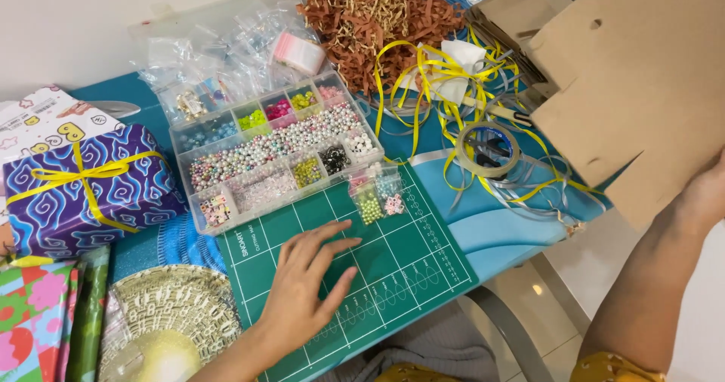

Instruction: Folding a cardboard box from a flat template and filling it with decorative shredded paper and small beads.

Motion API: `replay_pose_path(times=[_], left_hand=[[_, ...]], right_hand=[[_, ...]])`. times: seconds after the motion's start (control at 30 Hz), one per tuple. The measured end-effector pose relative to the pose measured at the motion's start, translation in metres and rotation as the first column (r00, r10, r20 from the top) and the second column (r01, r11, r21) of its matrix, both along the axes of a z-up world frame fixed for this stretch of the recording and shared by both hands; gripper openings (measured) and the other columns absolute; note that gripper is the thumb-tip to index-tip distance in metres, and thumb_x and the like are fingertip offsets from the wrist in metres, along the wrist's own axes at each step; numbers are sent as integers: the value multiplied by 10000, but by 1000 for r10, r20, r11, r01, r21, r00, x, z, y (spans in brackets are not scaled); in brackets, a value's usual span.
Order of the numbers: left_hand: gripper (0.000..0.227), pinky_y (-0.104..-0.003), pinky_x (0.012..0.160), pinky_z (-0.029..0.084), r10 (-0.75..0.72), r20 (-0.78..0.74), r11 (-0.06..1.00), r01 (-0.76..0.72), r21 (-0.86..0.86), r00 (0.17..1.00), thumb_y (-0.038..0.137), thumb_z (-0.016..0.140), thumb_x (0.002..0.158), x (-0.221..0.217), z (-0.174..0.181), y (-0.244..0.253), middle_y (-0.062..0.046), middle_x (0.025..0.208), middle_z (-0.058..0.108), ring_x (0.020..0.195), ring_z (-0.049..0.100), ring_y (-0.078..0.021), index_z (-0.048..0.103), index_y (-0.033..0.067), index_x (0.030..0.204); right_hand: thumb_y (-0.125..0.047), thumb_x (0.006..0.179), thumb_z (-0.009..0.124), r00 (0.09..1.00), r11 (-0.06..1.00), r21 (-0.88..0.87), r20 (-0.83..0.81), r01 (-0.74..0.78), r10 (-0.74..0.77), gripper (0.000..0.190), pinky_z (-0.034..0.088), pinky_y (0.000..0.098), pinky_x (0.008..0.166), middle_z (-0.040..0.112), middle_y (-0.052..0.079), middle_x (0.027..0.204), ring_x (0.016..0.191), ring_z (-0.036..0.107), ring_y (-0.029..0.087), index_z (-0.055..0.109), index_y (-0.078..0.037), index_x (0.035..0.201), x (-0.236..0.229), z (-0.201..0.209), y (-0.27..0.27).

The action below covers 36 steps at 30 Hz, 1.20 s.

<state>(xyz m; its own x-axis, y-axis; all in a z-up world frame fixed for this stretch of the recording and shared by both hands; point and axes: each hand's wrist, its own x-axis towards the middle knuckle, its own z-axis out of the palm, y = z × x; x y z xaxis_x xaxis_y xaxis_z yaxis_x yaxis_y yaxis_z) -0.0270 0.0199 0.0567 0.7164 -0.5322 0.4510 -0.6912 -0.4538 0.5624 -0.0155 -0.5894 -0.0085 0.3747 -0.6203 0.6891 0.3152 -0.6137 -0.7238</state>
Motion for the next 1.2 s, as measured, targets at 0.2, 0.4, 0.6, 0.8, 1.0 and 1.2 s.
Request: replay_pose_path(times=[0.2, 0.4, 0.6, 0.8, 1.0, 1.2], left_hand=[[497, -507, 1146, 515, -504, -651, 773, -41, -633, 567, 462, 487, 1027, -7, 23, -7, -94, 1464, 587, 1362, 595, -316, 556, 157, 1414], [388, -450, 1056, 627, -484, -518, 520, -244, -819, 705, 115, 635, 1015, -27, 28, 16, -102, 1324, 604, 1151, 673, -265, 516, 63, 1381], [522, -362, 918, 668, -137, -644, 594, -458, -662, 752, 115, 862, 782, -68, -1, 26, -134, 1138, 749, 1054, 763, -259, 547, 46, 1193], [97, -302, 890, 643, -88, -702, 680, -473, -561, 706, 115, 791, 852, -92, 11, 28, -28, 964, 797, 962, 759, -159, 769, 71, 935], [63, -280, 813, 641, -252, -767, 695, -441, -568, 590, -29, 694, 879, -86, -4, 39, -124, 903, 805, 841, 823, -243, 719, 8, 923], [169, -310, 977, 610, -241, -795, 688, -480, -544, 556, 10, 753, 813, -88, -30, 34, -59, 1016, 814, 1004, 760, -163, 791, 59, 970]], right_hand=[[-208, 1267, 492, 870, 871, -2, 53, -492, 491, 382, 397, 451, 1345, 439, 253, 1623, 1515, 458, 341, 347, 3, 1551, -3, 47, 147], [-426, 1190, 584, 863, 864, 91, -72, -494, 501, 565, 498, 375, 1283, 552, 136, 1539, 1452, 562, 248, 472, 21, 1518, -22, 45, 231], [-386, 1194, 591, 842, 852, 170, -151, -495, 519, 505, 475, 309, 1268, 544, 95, 1555, 1460, 545, 189, 460, -20, 1516, -33, 28, 247], [-365, 1175, 641, 824, 848, 319, -254, -423, 506, 507, 529, 208, 1170, 639, 12, 1408, 1306, 613, 53, 492, -84, 1571, -49, 36, 270], [-445, 1123, 656, 757, 826, 368, -355, -427, 549, 618, 477, 112, 991, 621, -110, 1176, 1055, 567, -55, 489, -173, 1652, -51, 39, 262], [-326, 1174, 613, 707, 811, 310, -397, -497, 585, 399, 504, 206, 1044, 630, -1, 1391, 1186, 604, 62, 499, -168, 1523, -46, 33, 256]])
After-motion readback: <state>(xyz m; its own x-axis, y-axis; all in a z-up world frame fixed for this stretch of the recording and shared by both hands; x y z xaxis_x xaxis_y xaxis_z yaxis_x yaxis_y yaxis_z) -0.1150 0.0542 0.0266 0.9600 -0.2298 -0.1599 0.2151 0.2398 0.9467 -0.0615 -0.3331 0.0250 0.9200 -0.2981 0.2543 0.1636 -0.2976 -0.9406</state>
